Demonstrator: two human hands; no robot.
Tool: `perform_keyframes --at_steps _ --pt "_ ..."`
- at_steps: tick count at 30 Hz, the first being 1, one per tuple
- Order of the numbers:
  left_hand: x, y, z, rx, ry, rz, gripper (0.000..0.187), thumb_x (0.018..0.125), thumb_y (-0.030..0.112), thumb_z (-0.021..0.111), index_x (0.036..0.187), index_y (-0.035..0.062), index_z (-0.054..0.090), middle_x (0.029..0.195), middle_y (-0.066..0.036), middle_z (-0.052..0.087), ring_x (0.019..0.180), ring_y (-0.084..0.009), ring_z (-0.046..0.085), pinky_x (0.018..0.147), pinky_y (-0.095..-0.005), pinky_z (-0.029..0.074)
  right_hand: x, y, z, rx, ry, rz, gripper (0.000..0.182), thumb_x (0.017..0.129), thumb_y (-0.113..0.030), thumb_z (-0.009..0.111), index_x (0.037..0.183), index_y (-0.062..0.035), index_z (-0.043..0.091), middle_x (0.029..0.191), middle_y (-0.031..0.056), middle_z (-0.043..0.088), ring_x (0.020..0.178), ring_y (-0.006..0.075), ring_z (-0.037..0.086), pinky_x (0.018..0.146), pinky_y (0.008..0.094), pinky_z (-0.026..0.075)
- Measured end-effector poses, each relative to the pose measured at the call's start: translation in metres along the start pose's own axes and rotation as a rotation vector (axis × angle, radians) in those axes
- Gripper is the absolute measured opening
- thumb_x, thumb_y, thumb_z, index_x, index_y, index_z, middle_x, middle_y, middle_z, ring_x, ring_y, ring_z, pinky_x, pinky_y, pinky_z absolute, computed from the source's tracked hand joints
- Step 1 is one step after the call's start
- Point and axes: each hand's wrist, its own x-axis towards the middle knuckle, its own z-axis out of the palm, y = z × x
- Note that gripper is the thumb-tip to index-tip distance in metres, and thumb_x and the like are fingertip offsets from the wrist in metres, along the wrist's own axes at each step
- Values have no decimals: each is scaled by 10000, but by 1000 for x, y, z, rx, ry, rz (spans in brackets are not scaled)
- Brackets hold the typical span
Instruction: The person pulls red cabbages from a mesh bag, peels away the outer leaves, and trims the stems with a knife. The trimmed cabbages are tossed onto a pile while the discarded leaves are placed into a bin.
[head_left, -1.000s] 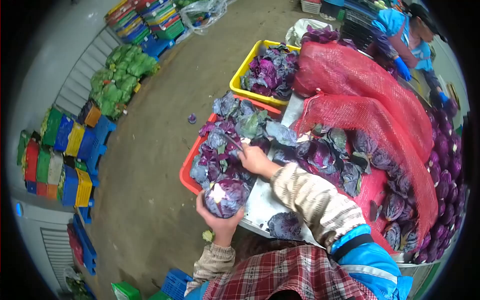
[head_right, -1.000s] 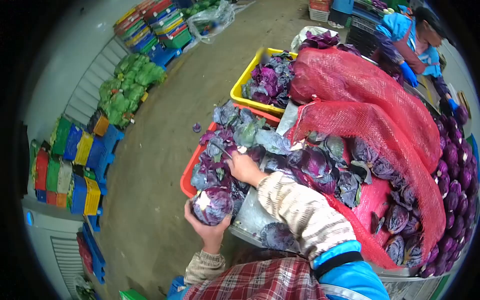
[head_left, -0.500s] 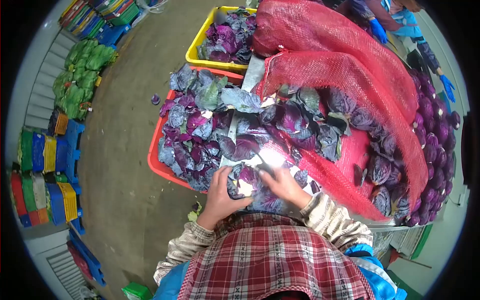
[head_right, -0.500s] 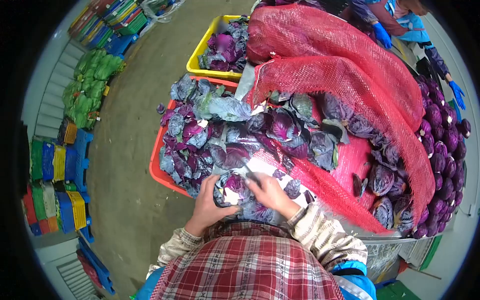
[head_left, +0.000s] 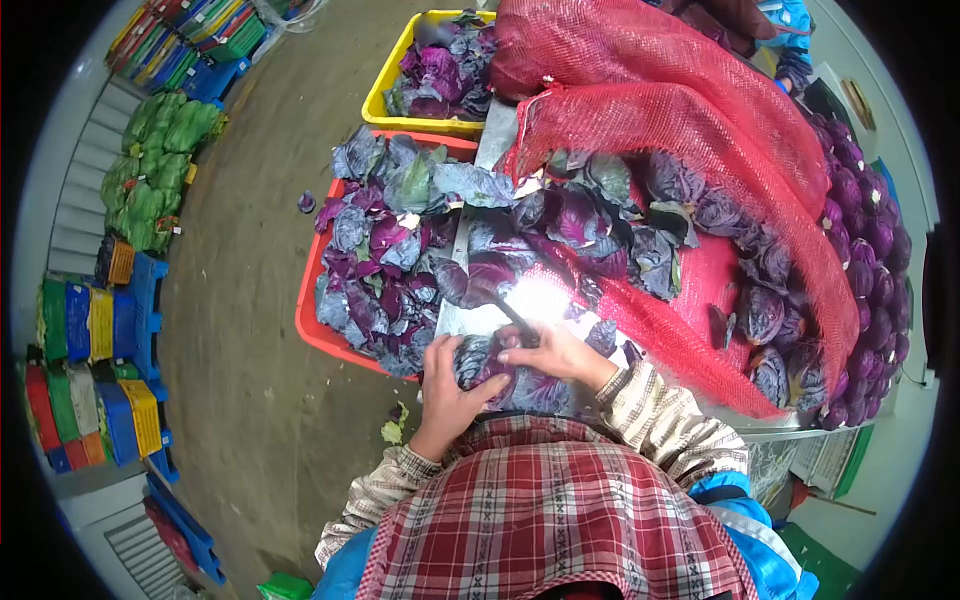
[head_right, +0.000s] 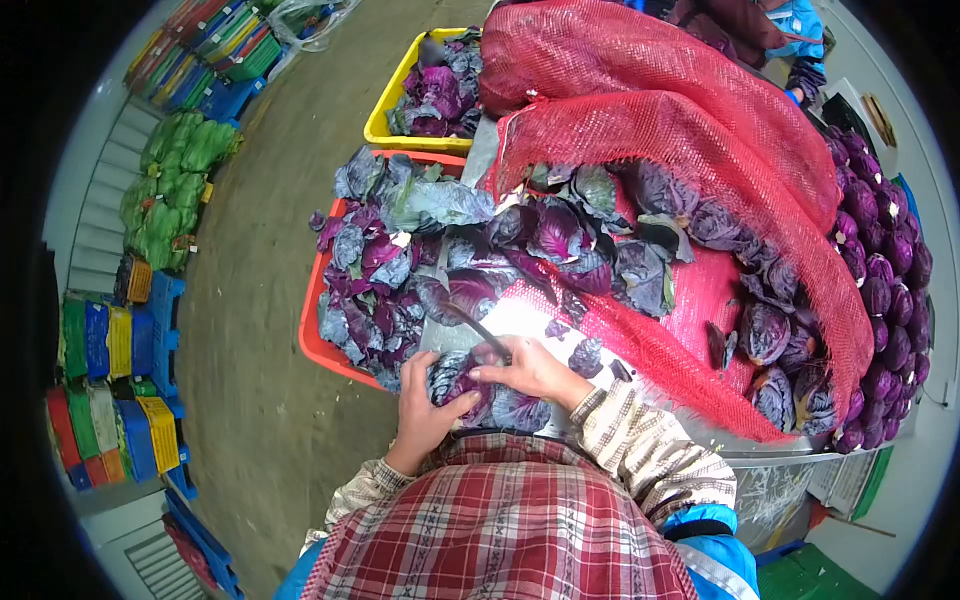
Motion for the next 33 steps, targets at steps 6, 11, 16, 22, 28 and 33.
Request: perform_keyframes --at_steps 6,11,16,22,28,33 --pt "-2 0 1 -31 -17 12 771 670 387 817 1207 -25 449 1212 -220 424 1124 -377 461 942 -444 404 -3 10 8 -241 58 -294 347 819 -186 694 1098 -4 598 910 126 618 834 243 611 757 330 487" --pt "7 -3 3 3 24 67 709 686 292 802 1220 -20 456 1116 -184 514 1044 -327 531 914 -386 425 6 33 16 -482 192 -468 228 808 -141 635 1012 -42 608 784 149 577 685 373 607 595 436 495" --pt "32 -29 -11 -154 -178 -52 731 676 250 815 1243 -19 441 1114 -172 564 1059 -288 559 943 -364 425 13 26 10 -473 211 -519 219 834 -147 622 1031 -59 590 824 151 594 721 368 613 619 435 493" --pt "48 -18 -22 -293 -357 -145 871 622 239 857 1294 -20 367 1240 -209 529 1191 -253 497 1008 -339 385 14 27 19 -343 243 -501 178 856 -146 606 1011 -58 600 835 175 621 727 374 614 632 440 489" --pt "45 -1 -24 -183 -525 86 978 555 262 894 1318 -21 350 1221 -187 527 1176 -283 502 1006 -372 395 69 41 -16 -416 585 -6 201 876 -176 562 860 21 600 777 232 628 723 407 624 632 482 485" --pt "25 -9 -10 -70 20 -132 924 604 298 872 1317 -39 391 1240 -206 512 1142 -261 529 945 -351 446 28 1 -21 -602 525 -305 355 886 -268 593 1156 -42 551 926 224 608 745 420 624 642 480 499"
